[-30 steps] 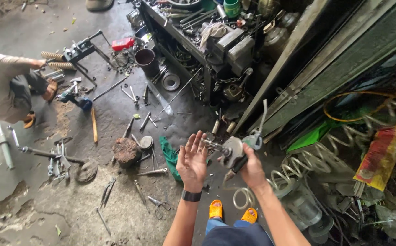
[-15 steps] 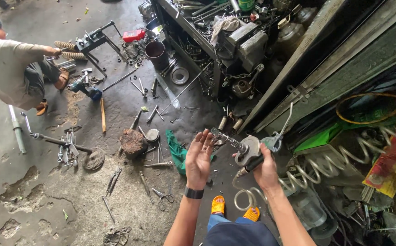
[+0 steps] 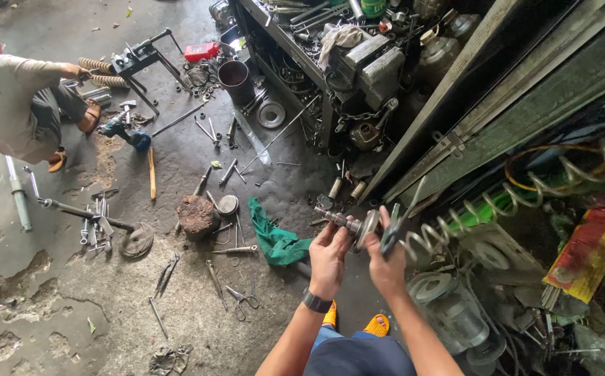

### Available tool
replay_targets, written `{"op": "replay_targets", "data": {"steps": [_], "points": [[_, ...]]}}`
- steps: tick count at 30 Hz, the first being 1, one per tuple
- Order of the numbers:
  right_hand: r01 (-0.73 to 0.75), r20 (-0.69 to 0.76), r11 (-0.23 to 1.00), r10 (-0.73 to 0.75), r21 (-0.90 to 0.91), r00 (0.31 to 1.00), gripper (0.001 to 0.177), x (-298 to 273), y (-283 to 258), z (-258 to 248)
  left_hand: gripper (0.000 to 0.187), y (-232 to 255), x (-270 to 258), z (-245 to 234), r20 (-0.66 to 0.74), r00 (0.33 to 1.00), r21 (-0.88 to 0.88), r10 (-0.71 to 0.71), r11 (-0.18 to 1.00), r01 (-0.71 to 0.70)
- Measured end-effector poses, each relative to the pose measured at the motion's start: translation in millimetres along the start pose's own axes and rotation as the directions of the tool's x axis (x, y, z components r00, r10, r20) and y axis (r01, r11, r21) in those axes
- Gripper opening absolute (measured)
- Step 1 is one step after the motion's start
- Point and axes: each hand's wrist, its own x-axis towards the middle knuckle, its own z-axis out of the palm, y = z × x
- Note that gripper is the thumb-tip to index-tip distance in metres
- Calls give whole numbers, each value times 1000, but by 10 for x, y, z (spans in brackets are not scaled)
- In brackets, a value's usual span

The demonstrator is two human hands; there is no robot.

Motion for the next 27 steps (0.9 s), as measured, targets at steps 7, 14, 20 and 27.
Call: {"op": "replay_targets", "data": {"steps": [7, 14, 20, 27], "points": [[197, 76, 980, -197, 10, 977, 78, -74, -273, 50, 41, 125, -66, 174, -27, 998, -59, -48, 997, 46], [325, 98, 917, -311, -232, 945, 71, -2, -228, -33, 33, -66, 111, 0, -113, 993, -132, -39, 991, 24], [-49, -34, 821, 36, -569, 999, 36, 280, -229, -498, 25, -85, 688, -698, -213, 971, -57, -108, 994, 98], [-178, 180, 629, 461, -757, 869, 44, 364, -434, -717, 18, -225, 1526, -1848, -179, 974, -165, -137, 980, 108]]}}
